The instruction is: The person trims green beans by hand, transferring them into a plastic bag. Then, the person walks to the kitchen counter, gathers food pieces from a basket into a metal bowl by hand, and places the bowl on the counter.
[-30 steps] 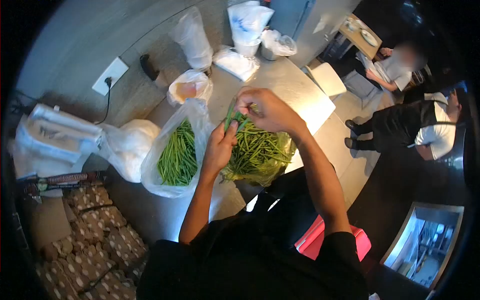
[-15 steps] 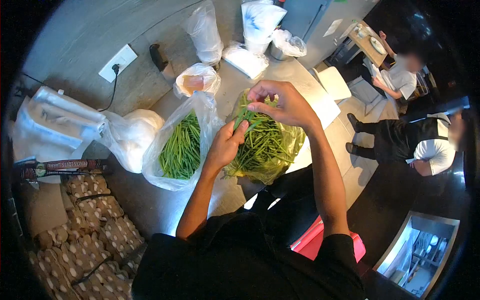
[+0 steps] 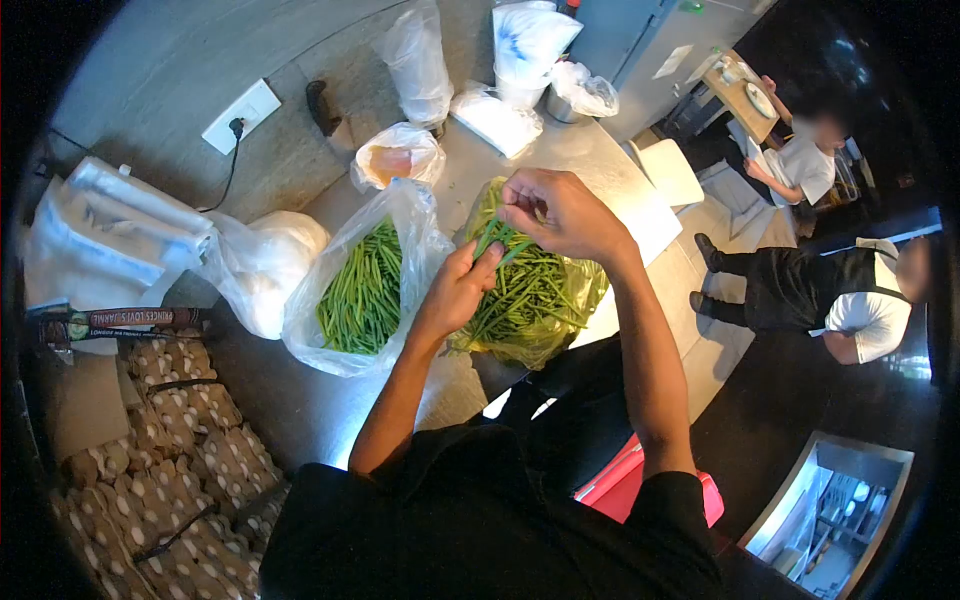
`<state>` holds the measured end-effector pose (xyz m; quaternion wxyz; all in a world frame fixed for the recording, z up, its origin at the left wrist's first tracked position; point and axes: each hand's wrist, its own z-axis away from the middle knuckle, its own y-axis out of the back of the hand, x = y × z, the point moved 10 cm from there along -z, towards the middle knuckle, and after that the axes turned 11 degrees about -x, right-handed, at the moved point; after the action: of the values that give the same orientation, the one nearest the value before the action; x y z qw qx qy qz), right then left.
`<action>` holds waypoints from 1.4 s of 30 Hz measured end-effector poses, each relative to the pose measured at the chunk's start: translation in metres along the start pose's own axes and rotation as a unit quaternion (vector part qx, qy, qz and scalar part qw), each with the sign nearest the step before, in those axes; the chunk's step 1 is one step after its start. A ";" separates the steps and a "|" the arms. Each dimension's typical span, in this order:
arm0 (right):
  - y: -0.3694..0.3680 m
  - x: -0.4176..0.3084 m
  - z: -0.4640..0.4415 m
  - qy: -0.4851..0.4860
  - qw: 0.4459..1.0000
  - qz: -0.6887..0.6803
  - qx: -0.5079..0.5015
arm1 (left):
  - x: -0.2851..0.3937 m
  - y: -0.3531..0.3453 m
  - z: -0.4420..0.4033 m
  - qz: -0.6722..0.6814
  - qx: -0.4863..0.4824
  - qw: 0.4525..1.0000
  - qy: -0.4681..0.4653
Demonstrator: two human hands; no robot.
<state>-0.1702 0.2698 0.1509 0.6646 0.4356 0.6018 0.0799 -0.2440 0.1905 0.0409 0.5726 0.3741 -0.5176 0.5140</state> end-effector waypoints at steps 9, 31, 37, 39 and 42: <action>-0.012 0.039 -0.017 -0.029 0.975 0.197 -0.096 | 0.006 0.054 0.043 -0.104 0.144 0.982 -0.057; -0.188 0.217 -0.045 -0.361 0.745 0.291 -0.481 | -0.112 0.178 0.113 -0.400 0.192 0.833 0.330; -0.199 0.222 -0.048 -0.435 0.726 0.303 -0.439 | -0.118 0.162 0.110 -0.410 0.163 0.843 0.308; -0.198 0.212 -0.057 -0.397 0.751 0.312 -0.425 | -0.123 0.163 0.109 -0.400 0.171 0.844 0.314; -0.182 0.182 -0.075 -0.301 0.821 0.335 -0.350 | -0.133 0.178 0.099 -0.387 0.188 0.860 0.275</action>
<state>-0.2637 0.3106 -0.0972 0.8529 0.3505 0.1205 0.3677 -0.4295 0.1021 -0.0896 0.7632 0.4880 -0.0462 0.4210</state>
